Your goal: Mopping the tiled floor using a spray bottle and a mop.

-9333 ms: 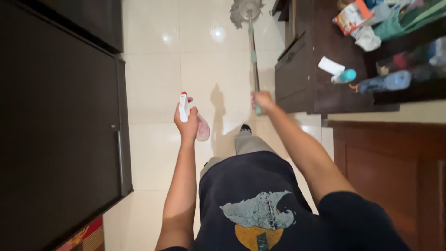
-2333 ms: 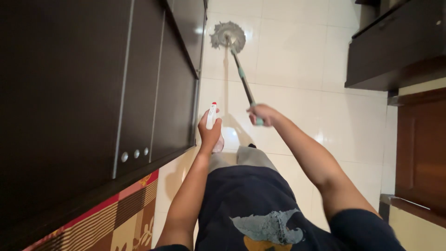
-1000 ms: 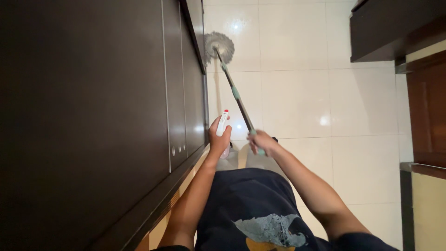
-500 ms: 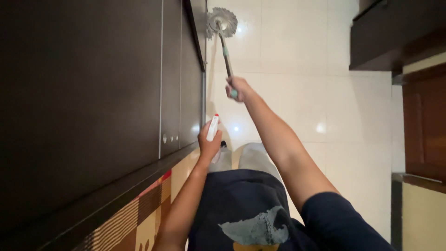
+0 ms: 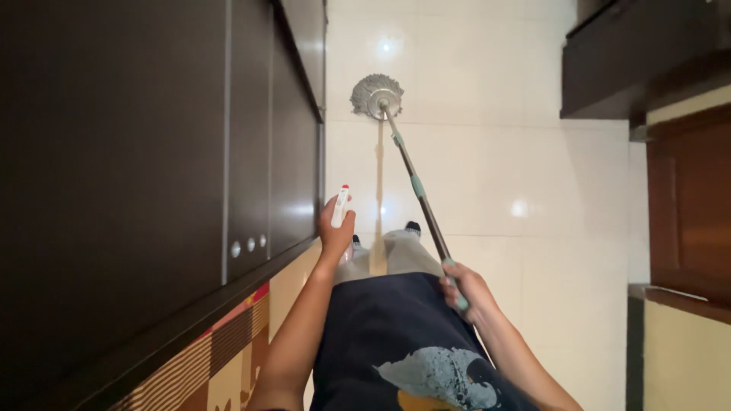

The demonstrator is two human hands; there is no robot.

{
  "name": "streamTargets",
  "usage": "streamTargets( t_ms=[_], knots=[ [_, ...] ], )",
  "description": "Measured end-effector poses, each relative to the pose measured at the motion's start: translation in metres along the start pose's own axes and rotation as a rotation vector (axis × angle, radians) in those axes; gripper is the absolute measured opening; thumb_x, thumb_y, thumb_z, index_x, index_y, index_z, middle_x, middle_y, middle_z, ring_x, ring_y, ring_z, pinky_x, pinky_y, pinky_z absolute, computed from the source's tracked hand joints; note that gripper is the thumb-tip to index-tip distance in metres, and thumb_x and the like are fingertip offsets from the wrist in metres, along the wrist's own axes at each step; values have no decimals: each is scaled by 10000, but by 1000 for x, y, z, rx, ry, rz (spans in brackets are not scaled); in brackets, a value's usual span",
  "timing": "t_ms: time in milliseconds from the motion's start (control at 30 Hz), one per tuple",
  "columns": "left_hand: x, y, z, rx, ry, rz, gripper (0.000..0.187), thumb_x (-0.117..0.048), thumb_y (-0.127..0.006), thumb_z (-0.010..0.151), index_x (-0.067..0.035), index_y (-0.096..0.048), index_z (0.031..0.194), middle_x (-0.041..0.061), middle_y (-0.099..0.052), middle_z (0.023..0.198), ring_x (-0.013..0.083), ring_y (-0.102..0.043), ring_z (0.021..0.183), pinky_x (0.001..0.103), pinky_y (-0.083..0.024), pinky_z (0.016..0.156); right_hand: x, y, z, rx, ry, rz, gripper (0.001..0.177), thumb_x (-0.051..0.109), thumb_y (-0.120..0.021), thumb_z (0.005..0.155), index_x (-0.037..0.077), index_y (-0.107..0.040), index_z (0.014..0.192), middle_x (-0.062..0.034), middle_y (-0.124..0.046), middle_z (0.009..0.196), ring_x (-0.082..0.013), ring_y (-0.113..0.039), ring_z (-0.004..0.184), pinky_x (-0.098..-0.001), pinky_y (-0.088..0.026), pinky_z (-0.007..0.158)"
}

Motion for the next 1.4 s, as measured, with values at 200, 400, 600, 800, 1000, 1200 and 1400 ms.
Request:
streamTargets(
  t_ms=[200,400,600,800,1000,1200,1400],
  knots=[
    [-34,-73,9,37,-110,-64,369,-3,-660,809,-34,-704,1174,94,-758,1064,176,-717,976,310,-547,874,13,34,-47,-59,-18,-4,86,199,-551,985,124,-511,982,-13,-507,673,-75,-371,435,-234,-268,353],
    [-63,-129,14,66,-210,-69,334,6,-648,835,-24,-704,1163,100,-758,1065,179,-721,979,309,-550,881,57,11,-9,93,26,45,121,198,-550,1017,117,-481,960,2,-486,672,-77,-376,445,-239,-301,364],
    [-53,-147,23,17,-76,-51,324,-4,-639,834,-42,-720,1146,86,-751,1015,153,-691,912,296,-548,835,104,9,98,83,-3,62,140,227,-559,1015,104,-522,959,-18,-536,662,-94,-429,434,-237,-347,356],
    [-59,-137,19,-94,-84,9,343,-1,-644,824,-39,-716,1157,71,-752,1045,143,-682,910,290,-542,824,202,-17,287,86,72,58,201,236,-601,1000,70,-542,904,-41,-558,635,-112,-450,427,-252,-379,365],
    [-41,-139,9,-120,126,24,406,-3,-627,818,-51,-707,1213,49,-752,1073,137,-690,892,279,-547,818,296,-47,323,140,133,-48,256,271,-573,1015,97,-506,841,-3,-519,612,-94,-435,429,-256,-380,376],
    [-27,-141,-2,-111,191,-45,420,14,-624,819,-44,-706,1226,52,-749,1120,128,-681,946,284,-546,835,238,3,290,135,129,-31,299,302,-589,1028,71,-529,849,-14,-531,618,-101,-438,432,-257,-382,377],
    [-37,-142,2,-22,30,-65,423,-9,-633,832,-53,-685,1250,40,-739,1081,121,-665,925,273,-534,819,121,57,152,49,15,50,254,277,-607,1012,99,-527,850,-1,-533,625,-104,-436,436,-264,-375,377]
  ],
)
Point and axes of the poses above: each hand's wrist, its own z-axis towards the middle knuckle, its own y-axis out of the back of the hand, x = y × z, the point moved 10 cm from there along z, towards the middle knuckle
